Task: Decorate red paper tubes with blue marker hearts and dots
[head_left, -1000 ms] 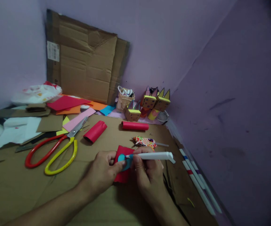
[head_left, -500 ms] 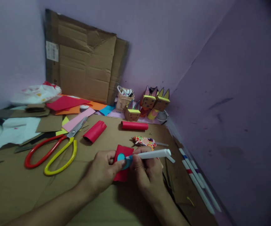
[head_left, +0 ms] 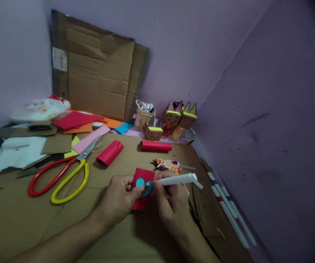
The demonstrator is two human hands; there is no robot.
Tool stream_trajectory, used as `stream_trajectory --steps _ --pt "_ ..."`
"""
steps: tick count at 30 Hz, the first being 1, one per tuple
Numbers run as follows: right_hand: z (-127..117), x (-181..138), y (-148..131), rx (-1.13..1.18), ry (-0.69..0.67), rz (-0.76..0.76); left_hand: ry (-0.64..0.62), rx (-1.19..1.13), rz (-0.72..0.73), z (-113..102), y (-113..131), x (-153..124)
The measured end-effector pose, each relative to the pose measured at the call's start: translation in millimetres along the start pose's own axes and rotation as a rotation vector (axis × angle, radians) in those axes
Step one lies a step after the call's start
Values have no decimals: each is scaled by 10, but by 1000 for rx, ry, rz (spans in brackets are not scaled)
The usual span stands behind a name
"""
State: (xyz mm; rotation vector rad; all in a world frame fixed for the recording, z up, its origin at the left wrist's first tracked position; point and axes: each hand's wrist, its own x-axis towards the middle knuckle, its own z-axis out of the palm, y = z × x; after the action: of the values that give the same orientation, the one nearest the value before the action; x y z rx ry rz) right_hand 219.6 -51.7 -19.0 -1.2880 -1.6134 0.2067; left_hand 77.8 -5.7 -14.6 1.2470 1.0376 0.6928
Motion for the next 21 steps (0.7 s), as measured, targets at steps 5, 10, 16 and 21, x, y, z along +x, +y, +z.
stream_trajectory --steps 5,10,16,21 --pt "-23 -13 39 166 110 93 -4 13 -7 -5 11 -11" --pt "-37 -31 47 165 64 134 7 7 -1 -8 -25 3" --pt "5 -62 54 148 -23 100 17 20 3 5 9 2" --pt "5 -37 28 60 -21 55 23 21 3 5 33 -8"
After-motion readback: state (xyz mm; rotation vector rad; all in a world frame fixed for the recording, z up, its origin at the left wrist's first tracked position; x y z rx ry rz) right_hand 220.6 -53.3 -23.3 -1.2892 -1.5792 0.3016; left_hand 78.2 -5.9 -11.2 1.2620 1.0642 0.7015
